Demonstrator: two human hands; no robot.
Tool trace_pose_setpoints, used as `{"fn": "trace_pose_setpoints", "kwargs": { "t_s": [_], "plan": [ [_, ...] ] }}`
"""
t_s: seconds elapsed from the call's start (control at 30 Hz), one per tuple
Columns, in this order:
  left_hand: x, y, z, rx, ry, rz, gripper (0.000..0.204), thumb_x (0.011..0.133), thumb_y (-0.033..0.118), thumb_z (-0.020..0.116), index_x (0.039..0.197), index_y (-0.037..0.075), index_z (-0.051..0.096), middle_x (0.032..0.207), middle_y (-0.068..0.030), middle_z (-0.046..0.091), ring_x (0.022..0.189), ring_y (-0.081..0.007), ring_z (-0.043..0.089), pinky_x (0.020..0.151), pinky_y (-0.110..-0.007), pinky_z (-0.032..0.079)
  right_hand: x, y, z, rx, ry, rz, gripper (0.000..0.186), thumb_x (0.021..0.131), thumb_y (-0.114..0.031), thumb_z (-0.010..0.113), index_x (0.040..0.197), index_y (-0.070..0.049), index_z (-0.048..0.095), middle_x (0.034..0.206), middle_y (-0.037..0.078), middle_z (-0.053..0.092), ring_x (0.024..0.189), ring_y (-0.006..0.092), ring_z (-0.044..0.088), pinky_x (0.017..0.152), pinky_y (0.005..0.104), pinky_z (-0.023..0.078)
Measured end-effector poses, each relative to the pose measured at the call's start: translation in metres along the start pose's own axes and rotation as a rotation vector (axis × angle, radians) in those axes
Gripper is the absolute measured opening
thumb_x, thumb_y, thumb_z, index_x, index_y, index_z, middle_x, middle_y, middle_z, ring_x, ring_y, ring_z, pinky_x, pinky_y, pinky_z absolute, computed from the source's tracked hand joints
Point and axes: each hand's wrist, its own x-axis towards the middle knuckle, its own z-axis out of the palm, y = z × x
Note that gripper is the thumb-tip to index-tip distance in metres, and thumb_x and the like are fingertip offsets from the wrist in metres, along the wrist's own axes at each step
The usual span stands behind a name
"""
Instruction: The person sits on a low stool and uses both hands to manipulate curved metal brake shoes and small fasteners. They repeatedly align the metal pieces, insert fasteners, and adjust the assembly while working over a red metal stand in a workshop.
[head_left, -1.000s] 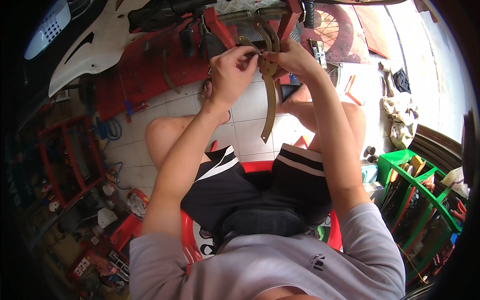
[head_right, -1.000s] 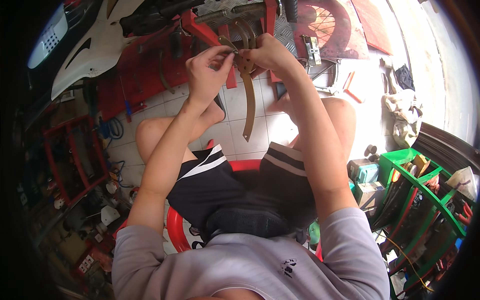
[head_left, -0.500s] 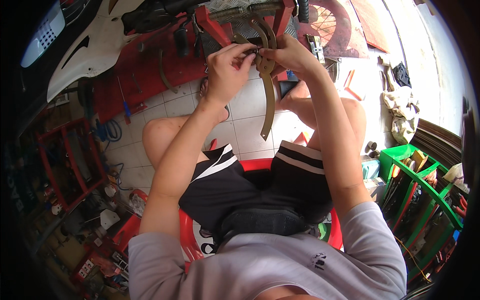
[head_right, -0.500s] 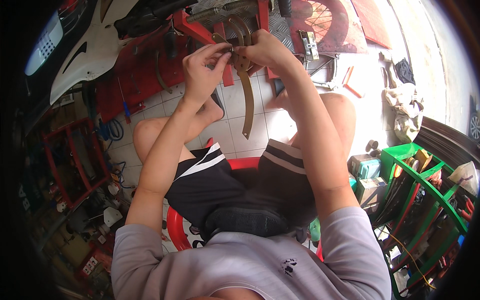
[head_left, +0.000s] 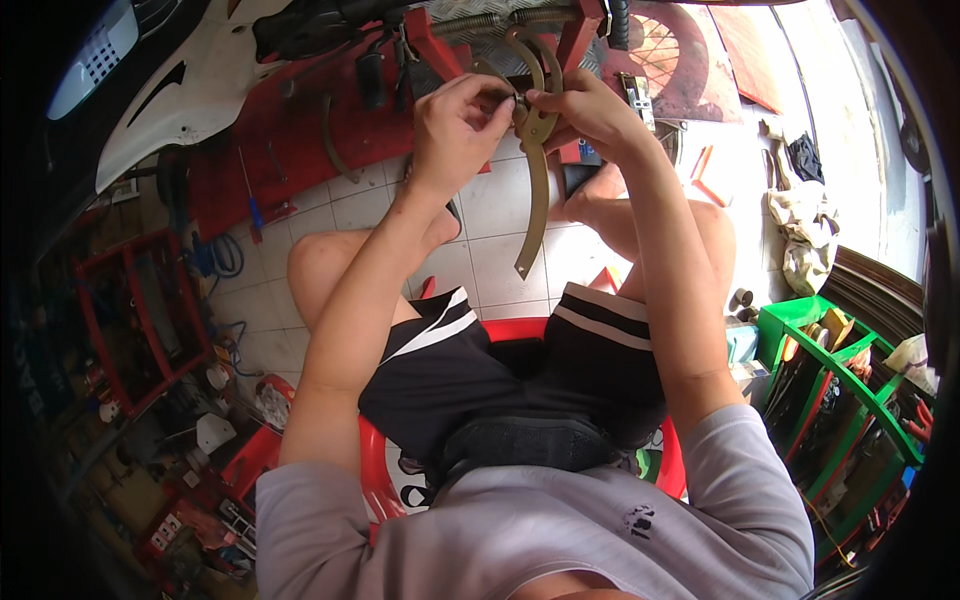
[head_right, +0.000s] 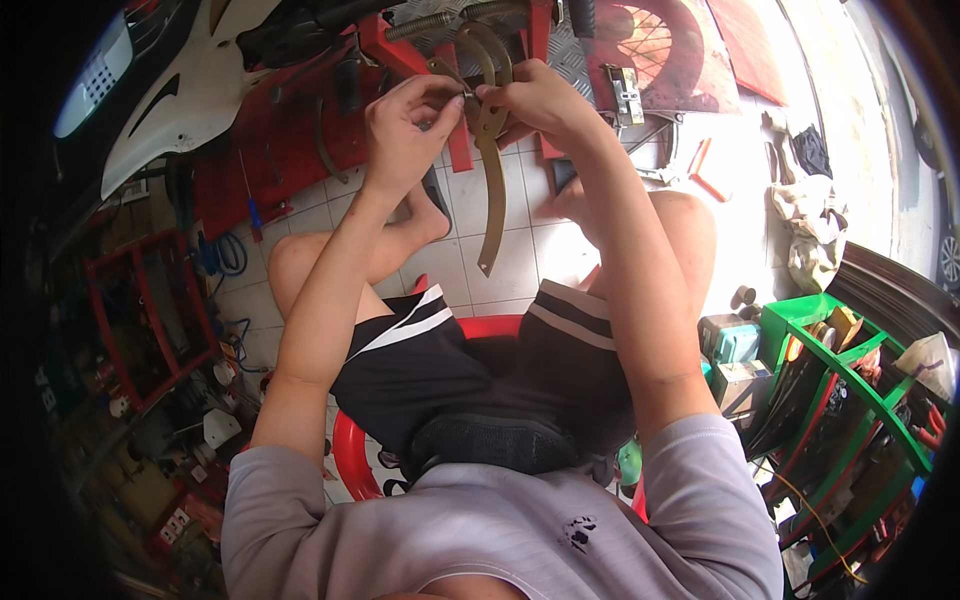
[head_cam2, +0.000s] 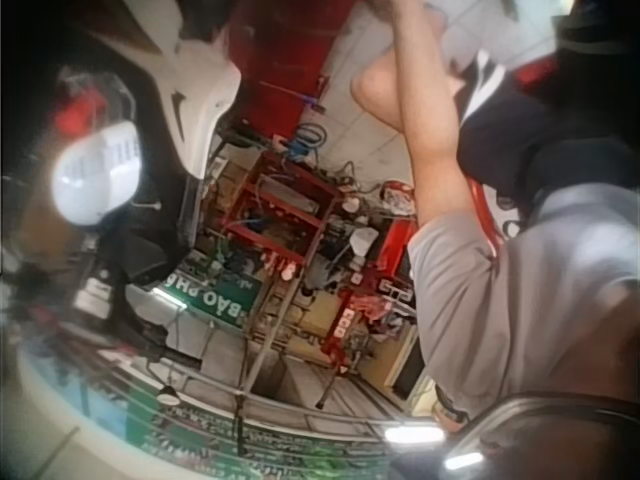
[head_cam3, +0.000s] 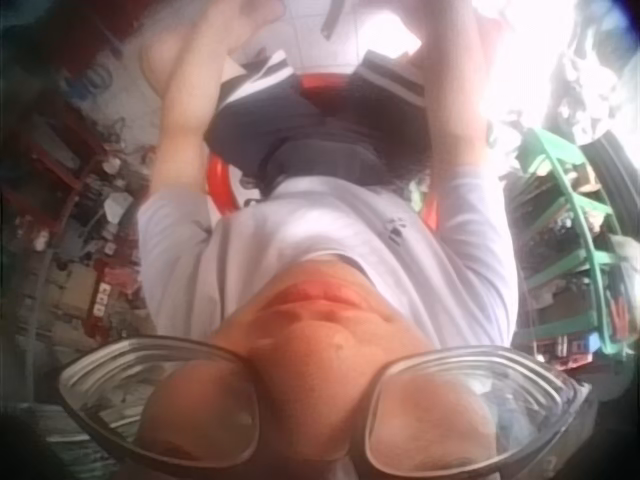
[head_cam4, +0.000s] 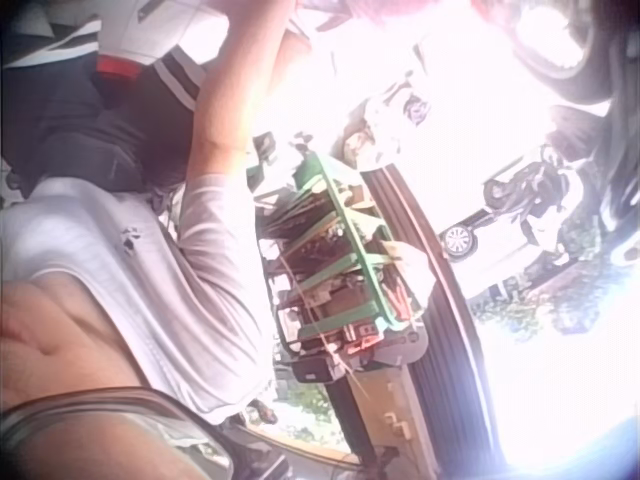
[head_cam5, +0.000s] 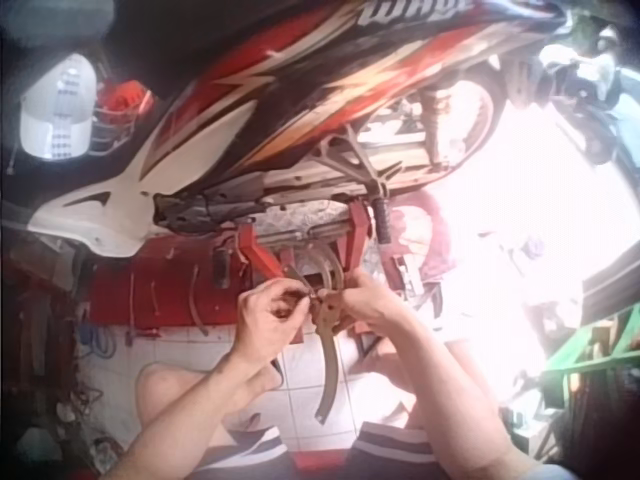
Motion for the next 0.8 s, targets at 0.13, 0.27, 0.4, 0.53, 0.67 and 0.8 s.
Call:
{"fn": "trace_pose_setpoints", "kwargs": {
  "t_s": [0.13,0.27,0.4,0.53,0.67,0.8],
  "plan": [
    [0.002,-0.009,-0.003,-0.136,0.040,-0.059,0.010,0.091,-0.003,0.058,0.099,-0.006,0.056,0.100,-0.0118,0.068,0.087,-0.0167,0.070,0.067,-0.024,0.056,-0.001,-0.002,0.000,0.020,0.017,-0.002,0.031,0.091,-0.016,0.059,0.103,0.012,0.060,0.094,0.021,0.069,0.083,0.0300,0.071,0.071,0.0379,0.062],
    [0.004,-0.011,-0.006,-0.308,0.004,-0.116,0.005,0.094,-0.003,0.053,0.098,-0.003,0.050,0.100,-0.0122,0.066,0.088,-0.0173,0.069,0.067,-0.024,0.055,-0.003,-0.002,0.001,0.003,0.034,-0.009,0.031,0.092,-0.017,0.059,0.103,0.012,0.060,0.093,0.021,0.069,0.082,0.0302,0.071,0.071,0.0376,0.062],
    [0.005,-0.011,-0.008,-0.436,0.038,-0.181,0.010,0.092,0.000,0.058,0.100,-0.004,0.055,0.089,-0.0108,0.067,0.074,-0.0140,0.067,0.065,-0.024,0.055,0.002,0.004,0.000,0.000,0.047,-0.035,0.033,0.092,-0.018,0.061,0.103,0.012,0.060,0.093,0.021,0.069,0.080,0.0299,0.071,0.071,0.0368,0.062],
    [0.004,-0.013,-0.012,-0.429,0.013,-0.220,0.017,0.091,0.001,0.061,0.106,-0.006,0.056,0.089,-0.0087,0.066,0.075,-0.0112,0.064,0.068,-0.022,0.054,0.004,0.006,0.000,0.001,0.047,-0.044,0.035,0.091,-0.020,0.063,0.104,0.012,0.060,0.092,0.021,0.069,0.079,0.0290,0.072,0.070,0.0356,0.062],
    [0.003,-0.012,-0.011,-0.453,0.035,-0.222,0.022,0.090,0.000,0.062,0.110,-0.007,0.058,0.089,-0.0084,0.067,0.075,-0.0107,0.064,0.068,-0.022,0.053,0.007,0.012,0.000,-0.012,0.033,-0.077,0.037,0.090,-0.022,0.065,0.104,0.011,0.060,0.092,0.021,0.069,0.079,0.0281,0.072,0.070,0.0347,0.061],
    [0.001,-0.013,-0.014,-0.387,-0.029,-0.244,0.019,0.089,-0.001,0.063,0.107,-0.007,0.062,0.083,-0.0085,0.069,0.072,-0.0097,0.065,0.066,-0.022,0.053,0.008,0.014,0.000,-0.049,0.032,-0.073,0.038,0.091,-0.024,0.066,0.110,0.008,0.059,0.095,0.018,0.069,0.083,0.0266,0.071,0.072,0.0366,0.061]
  ]
}}
